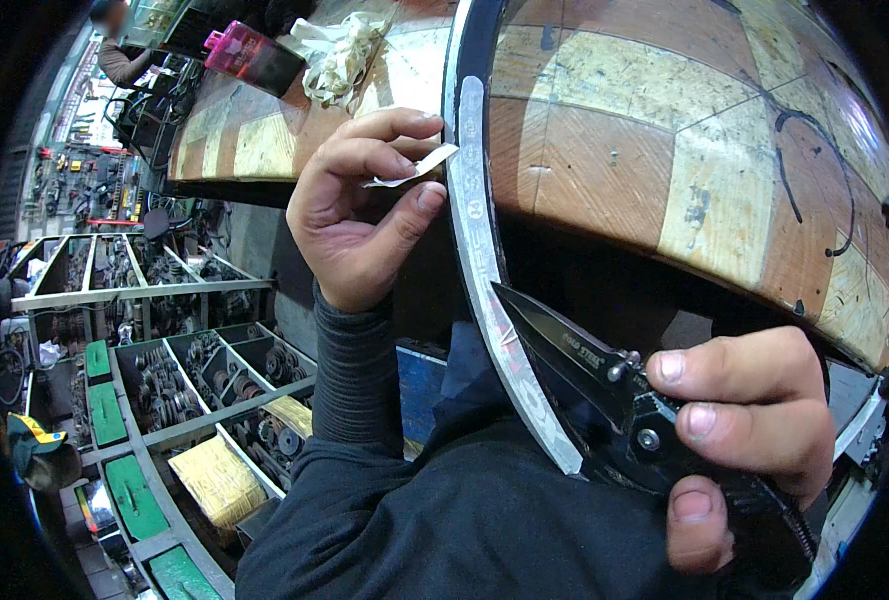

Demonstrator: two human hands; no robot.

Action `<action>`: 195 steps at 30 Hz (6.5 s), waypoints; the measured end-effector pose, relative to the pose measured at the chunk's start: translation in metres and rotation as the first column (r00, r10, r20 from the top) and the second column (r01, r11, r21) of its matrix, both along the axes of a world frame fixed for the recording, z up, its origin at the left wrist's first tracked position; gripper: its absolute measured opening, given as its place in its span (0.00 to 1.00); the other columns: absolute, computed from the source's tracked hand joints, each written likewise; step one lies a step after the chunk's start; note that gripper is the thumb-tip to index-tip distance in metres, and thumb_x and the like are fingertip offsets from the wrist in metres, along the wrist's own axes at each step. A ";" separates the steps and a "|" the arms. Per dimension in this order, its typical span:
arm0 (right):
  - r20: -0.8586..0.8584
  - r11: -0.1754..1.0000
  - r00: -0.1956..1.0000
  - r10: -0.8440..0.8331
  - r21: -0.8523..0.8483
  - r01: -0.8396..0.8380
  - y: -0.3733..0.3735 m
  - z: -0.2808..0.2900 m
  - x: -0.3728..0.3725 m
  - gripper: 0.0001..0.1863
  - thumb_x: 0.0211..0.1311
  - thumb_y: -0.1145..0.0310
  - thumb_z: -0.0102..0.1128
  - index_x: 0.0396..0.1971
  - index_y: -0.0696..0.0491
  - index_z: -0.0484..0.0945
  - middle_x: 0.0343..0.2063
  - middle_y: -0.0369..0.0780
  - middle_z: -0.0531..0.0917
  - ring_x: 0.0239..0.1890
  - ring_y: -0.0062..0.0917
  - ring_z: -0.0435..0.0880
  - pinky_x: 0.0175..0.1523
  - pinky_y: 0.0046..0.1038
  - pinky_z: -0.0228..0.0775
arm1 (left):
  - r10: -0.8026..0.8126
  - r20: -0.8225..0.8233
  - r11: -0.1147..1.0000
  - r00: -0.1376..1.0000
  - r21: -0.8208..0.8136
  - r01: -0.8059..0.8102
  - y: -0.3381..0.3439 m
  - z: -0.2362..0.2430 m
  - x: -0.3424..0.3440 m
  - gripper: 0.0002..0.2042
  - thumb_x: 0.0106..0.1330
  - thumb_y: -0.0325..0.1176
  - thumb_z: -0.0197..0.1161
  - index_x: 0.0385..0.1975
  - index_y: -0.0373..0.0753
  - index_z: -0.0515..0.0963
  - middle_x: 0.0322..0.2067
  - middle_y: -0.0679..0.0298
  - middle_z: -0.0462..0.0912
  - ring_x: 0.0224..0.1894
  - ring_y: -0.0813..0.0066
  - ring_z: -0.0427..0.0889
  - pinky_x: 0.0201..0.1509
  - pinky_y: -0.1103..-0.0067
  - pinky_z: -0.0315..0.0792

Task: The person uses a folding knife to trim a strip of white tape adhered to a curved metal ring. They hold the ring with one hand and carefully cut along the edge with the knife, removing excess tape.

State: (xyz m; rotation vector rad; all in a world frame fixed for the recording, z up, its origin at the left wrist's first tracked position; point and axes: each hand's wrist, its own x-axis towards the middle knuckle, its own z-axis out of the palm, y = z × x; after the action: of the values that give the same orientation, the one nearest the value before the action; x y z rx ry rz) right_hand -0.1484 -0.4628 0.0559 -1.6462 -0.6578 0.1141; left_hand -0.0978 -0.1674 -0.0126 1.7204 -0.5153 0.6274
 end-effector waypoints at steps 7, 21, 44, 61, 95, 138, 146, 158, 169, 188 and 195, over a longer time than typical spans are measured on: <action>0.068 0.997 0.995 0.067 -0.028 -0.065 0.003 0.002 0.004 0.13 0.58 0.72 0.63 0.43 0.53 0.73 0.44 0.47 0.76 0.37 0.26 0.80 0.43 0.28 0.80 | 0.001 -0.006 1.000 1.000 -0.007 -0.002 -0.001 0.001 -0.001 0.12 0.58 0.22 0.71 0.38 0.34 0.74 0.48 0.47 0.81 0.52 0.62 0.82 0.54 0.70 0.80; 0.045 0.999 0.998 0.040 -0.015 -0.040 0.006 0.000 0.000 0.13 0.58 0.72 0.64 0.43 0.52 0.73 0.43 0.46 0.76 0.36 0.25 0.80 0.42 0.28 0.81 | -0.004 -0.001 1.000 1.000 0.005 0.004 0.001 0.000 0.000 0.12 0.57 0.22 0.71 0.38 0.34 0.75 0.48 0.47 0.81 0.51 0.62 0.83 0.52 0.71 0.81; 0.412 0.948 0.907 -0.088 0.313 -0.050 0.024 -0.040 0.011 0.07 0.60 0.75 0.62 0.37 0.61 0.79 0.38 0.51 0.85 0.34 0.32 0.86 0.39 0.25 0.80 | 0.003 0.008 1.000 1.000 -0.007 -0.003 0.000 0.000 -0.001 0.13 0.58 0.22 0.71 0.38 0.33 0.74 0.48 0.47 0.81 0.51 0.62 0.83 0.55 0.70 0.80; 0.479 0.930 0.848 -0.228 0.365 0.044 0.030 -0.056 -0.007 0.08 0.55 0.77 0.62 0.35 0.63 0.82 0.37 0.53 0.85 0.34 0.36 0.87 0.38 0.27 0.82 | -0.019 -0.013 1.000 1.000 0.000 0.019 -0.001 0.001 0.000 0.13 0.57 0.20 0.70 0.38 0.34 0.74 0.49 0.47 0.80 0.52 0.63 0.82 0.56 0.71 0.78; 0.487 0.974 0.869 -0.086 0.225 -0.030 0.018 -0.038 -0.012 0.08 0.59 0.76 0.60 0.32 0.66 0.81 0.34 0.54 0.84 0.29 0.36 0.86 0.33 0.28 0.82 | -0.049 -0.038 0.998 0.998 0.041 0.050 0.001 0.007 0.003 0.14 0.56 0.20 0.71 0.39 0.33 0.74 0.49 0.47 0.81 0.52 0.66 0.82 0.55 0.73 0.77; 0.560 0.930 0.821 -0.110 0.349 -0.113 0.006 -0.065 -0.027 0.06 0.56 0.77 0.61 0.29 0.65 0.78 0.30 0.53 0.83 0.23 0.35 0.85 0.26 0.29 0.81 | -0.103 -0.030 0.995 0.994 0.009 0.103 0.005 0.003 0.005 0.14 0.59 0.20 0.69 0.42 0.34 0.74 0.51 0.49 0.80 0.52 0.69 0.81 0.55 0.76 0.77; 0.559 0.929 0.826 -0.074 0.339 -0.146 0.003 -0.062 -0.028 0.05 0.55 0.80 0.60 0.28 0.67 0.79 0.29 0.53 0.83 0.22 0.36 0.85 0.26 0.29 0.81 | -0.114 -0.022 0.993 0.993 0.019 0.114 0.005 0.006 0.004 0.14 0.60 0.20 0.69 0.43 0.34 0.74 0.51 0.48 0.80 0.53 0.68 0.81 0.57 0.75 0.77; 0.523 0.929 0.850 -0.055 0.339 -0.149 -0.003 -0.052 -0.026 0.05 0.57 0.80 0.59 0.30 0.67 0.79 0.30 0.54 0.83 0.23 0.36 0.85 0.26 0.29 0.81 | -0.130 -0.034 0.991 0.991 0.038 0.131 0.008 0.007 0.001 0.13 0.60 0.19 0.68 0.43 0.33 0.73 0.52 0.47 0.78 0.55 0.65 0.80 0.60 0.71 0.76; 0.514 0.933 0.832 0.206 0.155 -0.326 -0.022 -0.041 -0.020 0.14 0.67 0.69 0.60 0.31 0.68 0.78 0.33 0.55 0.83 0.24 0.37 0.86 0.26 0.30 0.81 | -0.137 -0.013 0.989 0.991 0.061 0.137 0.010 0.007 0.004 0.13 0.60 0.20 0.68 0.43 0.33 0.73 0.52 0.48 0.79 0.54 0.65 0.80 0.58 0.73 0.77; 0.332 0.989 0.938 0.098 0.069 -0.128 -0.027 -0.036 -0.048 0.08 0.50 0.74 0.66 0.30 0.56 0.77 0.33 0.46 0.82 0.20 0.28 0.85 0.23 0.28 0.84 | -0.025 -0.067 0.997 0.997 0.072 0.029 0.019 0.004 -0.001 0.12 0.61 0.20 0.65 0.43 0.34 0.73 0.56 0.46 0.76 0.55 0.63 0.79 0.64 0.68 0.70; 0.363 0.985 0.925 0.115 0.078 -0.153 -0.027 -0.039 -0.046 0.09 0.47 0.77 0.64 0.31 0.57 0.77 0.35 0.47 0.82 0.21 0.29 0.86 0.24 0.29 0.85 | -0.033 -0.071 0.994 0.997 0.101 0.040 0.022 0.003 -0.001 0.12 0.62 0.20 0.64 0.43 0.35 0.73 0.56 0.47 0.76 0.55 0.64 0.79 0.64 0.69 0.70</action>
State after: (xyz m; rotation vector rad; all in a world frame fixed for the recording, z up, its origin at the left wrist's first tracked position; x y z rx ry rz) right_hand -0.1940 -0.4902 0.0165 -1.5311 -1.0379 -0.1246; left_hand -0.0986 -0.1458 -0.0096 1.8182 -0.5367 0.5208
